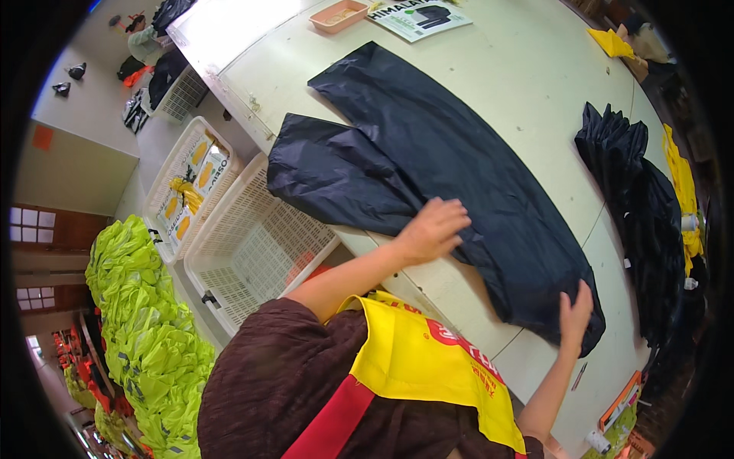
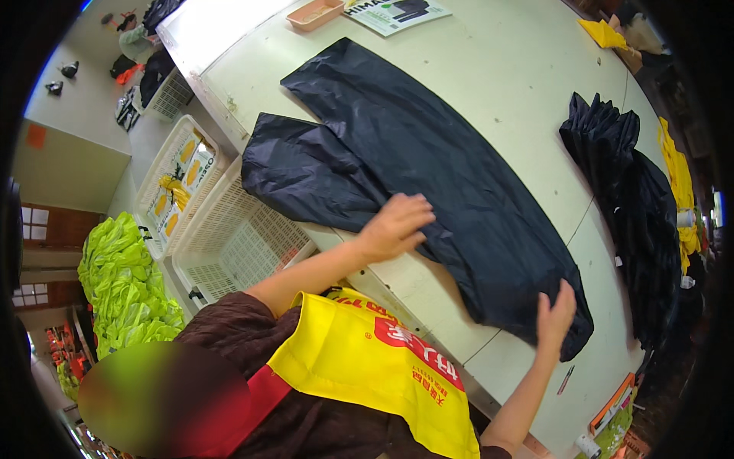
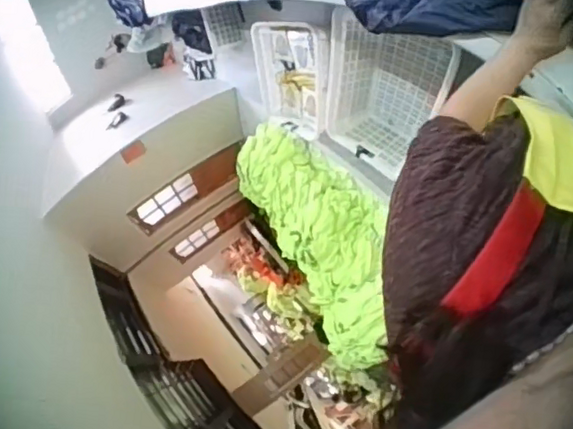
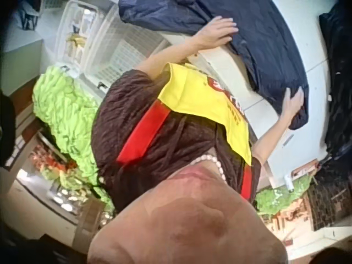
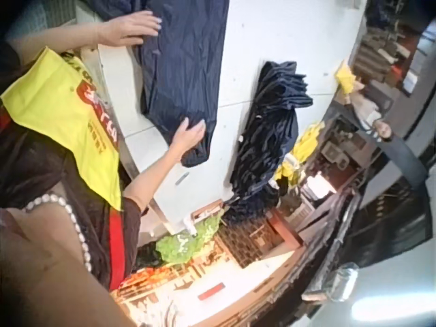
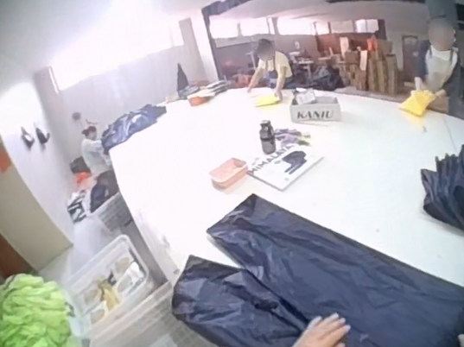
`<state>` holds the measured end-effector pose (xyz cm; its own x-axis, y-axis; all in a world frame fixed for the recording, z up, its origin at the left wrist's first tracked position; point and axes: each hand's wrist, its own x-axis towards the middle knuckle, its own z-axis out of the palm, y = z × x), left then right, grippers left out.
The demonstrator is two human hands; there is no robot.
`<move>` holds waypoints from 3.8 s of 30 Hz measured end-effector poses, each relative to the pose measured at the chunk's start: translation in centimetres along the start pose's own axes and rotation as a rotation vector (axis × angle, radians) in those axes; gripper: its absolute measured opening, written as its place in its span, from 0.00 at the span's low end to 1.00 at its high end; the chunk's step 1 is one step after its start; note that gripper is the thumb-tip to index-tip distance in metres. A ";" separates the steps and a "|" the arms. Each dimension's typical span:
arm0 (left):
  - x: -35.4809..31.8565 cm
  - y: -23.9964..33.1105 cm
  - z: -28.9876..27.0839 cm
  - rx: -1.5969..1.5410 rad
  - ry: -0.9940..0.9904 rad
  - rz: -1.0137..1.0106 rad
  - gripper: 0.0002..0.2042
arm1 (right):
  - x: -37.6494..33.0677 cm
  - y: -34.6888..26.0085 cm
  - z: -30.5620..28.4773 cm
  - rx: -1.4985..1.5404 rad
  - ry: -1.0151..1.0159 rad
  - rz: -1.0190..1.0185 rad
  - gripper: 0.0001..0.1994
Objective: The person repeatedly unfolds dark garments on a white table, smooths them, and folds them into compact rectangles. The person stacks the folded items on the table and continues the process with additional garments from a nearby pile.
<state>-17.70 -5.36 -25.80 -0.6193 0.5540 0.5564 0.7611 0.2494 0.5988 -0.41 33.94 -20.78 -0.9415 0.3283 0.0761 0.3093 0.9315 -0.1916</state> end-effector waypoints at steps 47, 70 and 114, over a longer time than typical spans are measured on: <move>-6.2 -20.4 -28.2 -0.157 0.231 -1.384 0.22 | -11.8 -8.4 10.6 -0.085 0.028 0.591 0.23; 23.8 -15.4 -37.8 0.090 0.091 -0.253 0.15 | -4.0 -5.2 -2.1 0.809 0.245 0.939 0.22; 8.3 -10.9 -31.2 -0.675 0.706 -0.558 0.17 | -12.0 -9.5 10.1 0.112 -0.026 0.407 0.36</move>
<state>-37.16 -28.28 -9.78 -0.9740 -0.1283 0.1866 0.2159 -0.2779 0.9360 6.63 19.59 -29.71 -0.7489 0.6606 -0.0522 0.6417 0.7032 -0.3063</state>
